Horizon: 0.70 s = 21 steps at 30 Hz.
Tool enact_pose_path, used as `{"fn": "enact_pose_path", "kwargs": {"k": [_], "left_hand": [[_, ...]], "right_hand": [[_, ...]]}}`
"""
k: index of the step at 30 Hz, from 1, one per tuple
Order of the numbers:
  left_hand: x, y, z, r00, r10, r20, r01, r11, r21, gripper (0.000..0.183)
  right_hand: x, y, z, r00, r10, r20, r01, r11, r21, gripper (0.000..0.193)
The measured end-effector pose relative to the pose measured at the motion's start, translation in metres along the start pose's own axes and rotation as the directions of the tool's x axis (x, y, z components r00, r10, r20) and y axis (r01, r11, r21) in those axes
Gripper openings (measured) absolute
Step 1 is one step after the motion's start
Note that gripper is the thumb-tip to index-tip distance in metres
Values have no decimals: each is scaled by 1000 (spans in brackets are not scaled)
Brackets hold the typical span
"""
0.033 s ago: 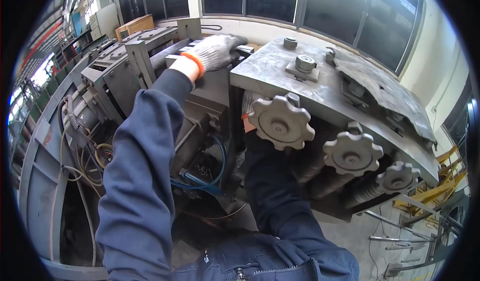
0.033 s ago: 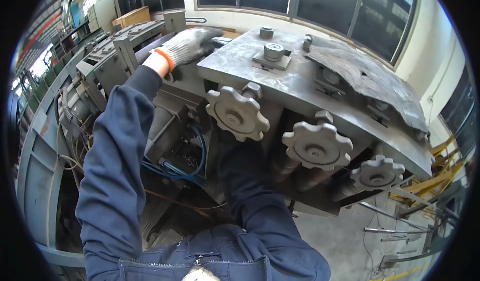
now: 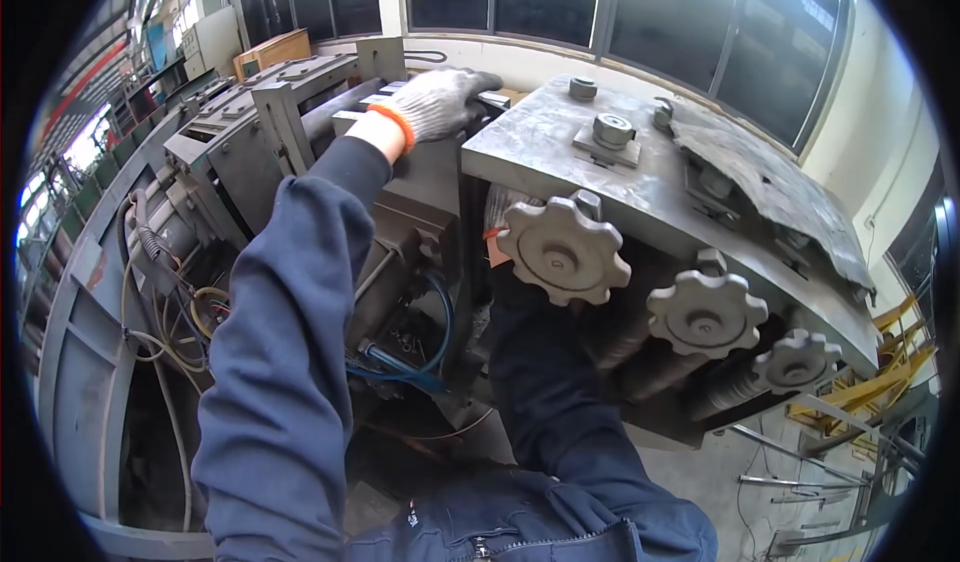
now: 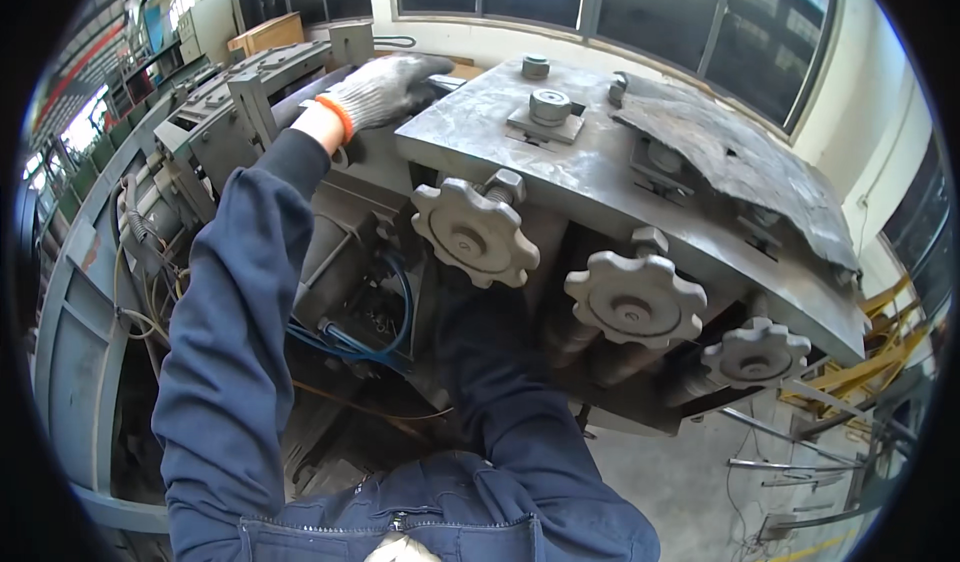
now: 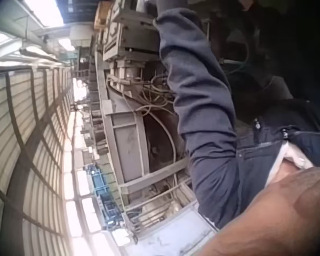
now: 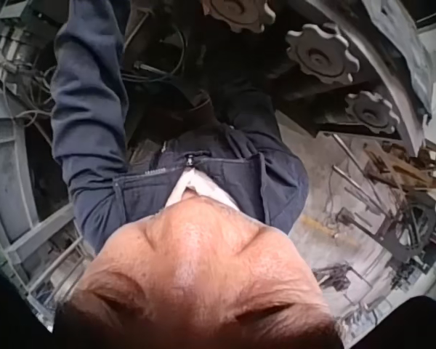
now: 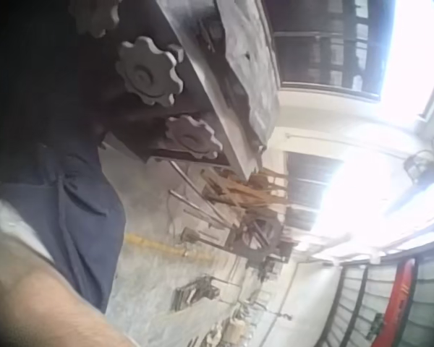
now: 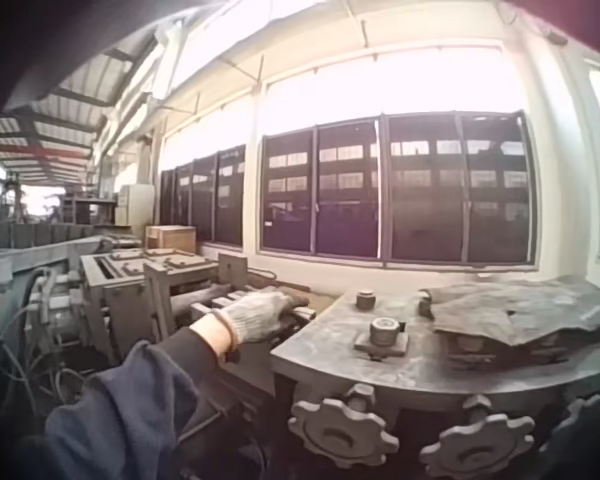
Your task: Operating a large industrial machine by using a control panel and making manual adjustments to the machine's components.
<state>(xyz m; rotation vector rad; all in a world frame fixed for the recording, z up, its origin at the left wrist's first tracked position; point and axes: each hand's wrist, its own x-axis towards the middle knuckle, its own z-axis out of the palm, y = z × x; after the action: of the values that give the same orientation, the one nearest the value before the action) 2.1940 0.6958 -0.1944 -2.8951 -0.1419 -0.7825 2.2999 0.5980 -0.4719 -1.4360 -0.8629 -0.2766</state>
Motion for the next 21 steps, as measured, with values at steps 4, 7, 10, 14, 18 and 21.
{"fn": "enact_pose_path", "kwargs": {"k": [4,7,10,14,18,21], "left_hand": [[22,6,-8,984,1,178,-43,972,232,33],[32,0,-11,981,22,194,-73,963,260,21],[40,-9,-7,980,69,186,-112,966,231,17],[43,-72,-46,986,157,52,-165,915,368,36],[35,-89,-132,977,-44,-208,129,901,414,42],[72,-53,-180,947,-75,-312,247,792,559,39]], "right_hand": [[2,-9,-3,999,12,32,-15,996,89,37],[-3,-28,-10,998,16,62,-26,984,175,38],[-14,-45,-26,995,10,97,-33,970,243,39],[-34,-90,-51,977,-13,211,-84,892,445,40],[-84,-140,-88,928,-34,372,-145,885,442,41],[-119,-138,-143,916,-34,401,-52,978,201,35]]}}
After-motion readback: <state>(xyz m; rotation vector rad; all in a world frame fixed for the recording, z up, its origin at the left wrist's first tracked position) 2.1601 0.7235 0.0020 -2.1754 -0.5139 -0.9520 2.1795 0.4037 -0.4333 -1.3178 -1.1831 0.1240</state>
